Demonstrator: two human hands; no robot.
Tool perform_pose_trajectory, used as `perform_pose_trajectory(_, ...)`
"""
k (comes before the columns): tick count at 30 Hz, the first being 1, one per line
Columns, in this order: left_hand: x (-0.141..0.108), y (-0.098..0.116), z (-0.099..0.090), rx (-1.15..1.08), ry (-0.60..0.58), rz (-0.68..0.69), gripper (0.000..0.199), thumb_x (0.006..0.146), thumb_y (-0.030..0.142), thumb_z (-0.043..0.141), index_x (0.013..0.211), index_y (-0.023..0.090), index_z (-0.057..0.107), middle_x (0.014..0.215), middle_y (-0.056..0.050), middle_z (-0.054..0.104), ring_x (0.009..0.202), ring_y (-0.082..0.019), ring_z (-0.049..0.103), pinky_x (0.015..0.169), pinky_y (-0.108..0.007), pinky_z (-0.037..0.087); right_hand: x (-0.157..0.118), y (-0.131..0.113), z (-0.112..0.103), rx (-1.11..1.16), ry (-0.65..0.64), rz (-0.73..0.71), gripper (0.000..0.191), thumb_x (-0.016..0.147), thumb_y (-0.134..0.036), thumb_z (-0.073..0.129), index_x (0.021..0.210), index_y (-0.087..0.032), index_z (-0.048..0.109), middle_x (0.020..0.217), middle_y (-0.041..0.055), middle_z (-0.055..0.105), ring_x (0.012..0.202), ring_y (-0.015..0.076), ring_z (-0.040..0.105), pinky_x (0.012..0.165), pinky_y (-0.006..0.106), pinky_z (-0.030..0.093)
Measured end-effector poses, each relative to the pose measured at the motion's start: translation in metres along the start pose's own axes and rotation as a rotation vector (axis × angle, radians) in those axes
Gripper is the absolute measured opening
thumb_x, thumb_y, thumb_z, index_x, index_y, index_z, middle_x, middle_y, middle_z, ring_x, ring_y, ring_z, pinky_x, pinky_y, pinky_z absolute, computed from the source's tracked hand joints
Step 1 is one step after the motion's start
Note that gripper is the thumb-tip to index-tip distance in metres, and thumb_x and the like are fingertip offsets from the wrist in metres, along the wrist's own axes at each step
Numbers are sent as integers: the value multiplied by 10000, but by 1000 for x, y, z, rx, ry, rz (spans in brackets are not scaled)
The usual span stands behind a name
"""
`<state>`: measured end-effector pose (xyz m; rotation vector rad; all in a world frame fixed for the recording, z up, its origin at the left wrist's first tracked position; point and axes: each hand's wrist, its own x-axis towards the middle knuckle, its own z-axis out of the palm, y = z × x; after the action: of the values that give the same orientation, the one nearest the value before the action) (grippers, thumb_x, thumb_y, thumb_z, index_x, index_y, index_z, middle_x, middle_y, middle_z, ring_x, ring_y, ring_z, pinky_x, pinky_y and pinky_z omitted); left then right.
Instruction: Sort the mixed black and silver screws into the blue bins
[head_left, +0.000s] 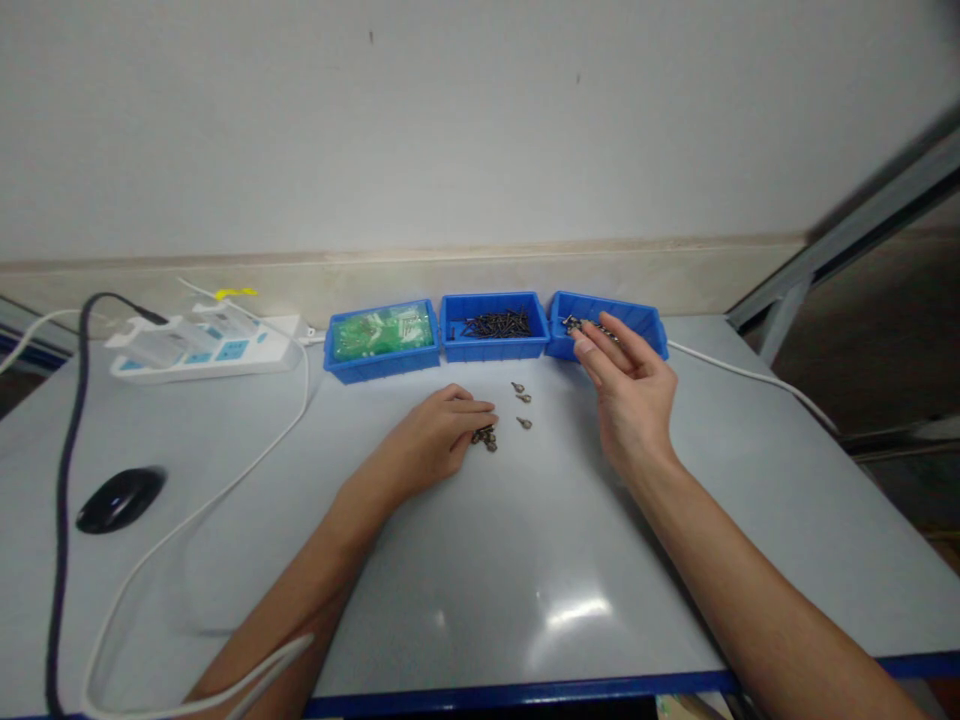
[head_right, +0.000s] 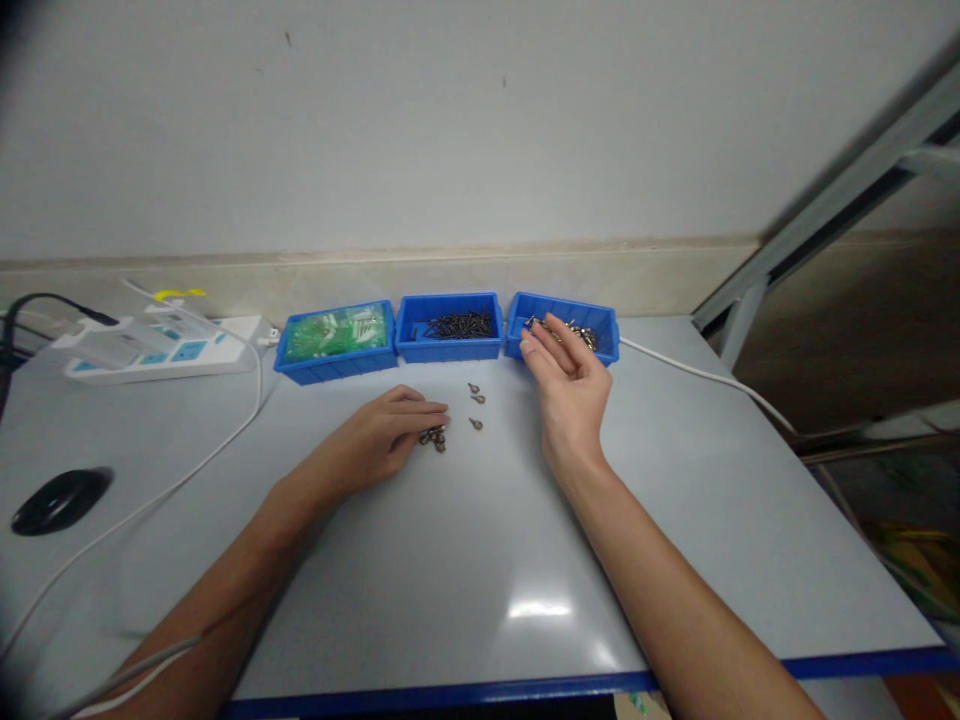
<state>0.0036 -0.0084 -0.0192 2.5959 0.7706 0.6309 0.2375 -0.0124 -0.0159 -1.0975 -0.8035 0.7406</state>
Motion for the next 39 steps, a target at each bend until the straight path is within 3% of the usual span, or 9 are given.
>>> perform_pose_trajectory(5, -3, -2, -6, -18, 69, -62, 281, 919, 94, 569, 1111, 179, 755, 1059, -95, 777, 980, -218, 704, 899, -372, 584, -7, -6, 6, 6, -42, 43, 415, 713, -278, 858, 1103, -231, 724, 1186, 82, 748, 1143, 266, 708, 1058, 495, 535)
perform_pose_trajectory(10, -7, -9, -8, -22, 99, -92, 245, 875, 92, 616, 1049, 162, 774, 1006, -109, 784, 909, -217, 735, 848, -359, 599, -7, -7, 7, -27, -85, 62, 398, 740, -304, 841, 1113, -237, 720, 1096, 71, 774, 1009, 245, 752, 1008, 481, 560)
perform_pose_trajectory(14, -4, -5, -8, -98, 212, -159, 237, 856, 92, 625, 1024, 166, 775, 932, -90, 795, 815, -197, 744, 787, -322, 600, -8, -7, 7, -36, -125, 87, 363, 750, -335, 836, 1081, -228, 733, 1013, 62, 794, 889, 225, 769, 912, 437, 594)
perform_pose_trajectory(18, 2, 5, -7, -328, 351, -325, 238, 846, 184, 696, 1074, 166, 761, 891, -71, 797, 771, -172, 751, 766, -277, 609, -12, -10, 8, -119, -310, 118, 276, 757, -362, 824, 979, -209, 762, 848, 47, 791, 745, 200, 754, 762, 363, 609)
perform_pose_trajectory(23, 7, 13, -6, -700, 370, -495, 460, 795, 296, 799, 1215, 151, 677, 908, -83, 805, 857, -220, 779, 820, -314, 626, -21, -12, 10, -177, -626, 168, 308, 781, -381, 811, 1023, -193, 777, 795, 44, 776, 720, 186, 739, 722, 323, 598)
perform_pose_trajectory(31, 10, 15, 0, -923, 388, -590, 533, 724, 360, 873, 1157, 172, 624, 882, -76, 811, 852, -243, 791, 799, -308, 638, -24, -12, 10, -102, -780, 356, 280, 744, -384, 846, 956, -206, 804, 806, 54, 801, 766, 205, 765, 767, 344, 609)
perform_pose_trajectory(35, 10, 17, 0, -895, 392, -579, 510, 747, 379, 854, 1148, 185, 606, 876, -69, 808, 840, -238, 789, 777, -307, 636, -25, -8, 11, -50, -768, 389, 266, 732, -378, 853, 927, -203, 808, 797, 53, 797, 734, 190, 751, 770, 350, 607)
perform_pose_trajectory(39, 6, 14, -5, -544, 293, -418, 268, 848, 290, 752, 1087, 184, 695, 947, -77, 796, 853, -207, 762, 806, -313, 610, -22, -4, 13, -12, -498, 337, 201, 688, -325, 877, 832, -206, 805, 740, 42, 780, 715, 191, 737, 780, 362, 600)
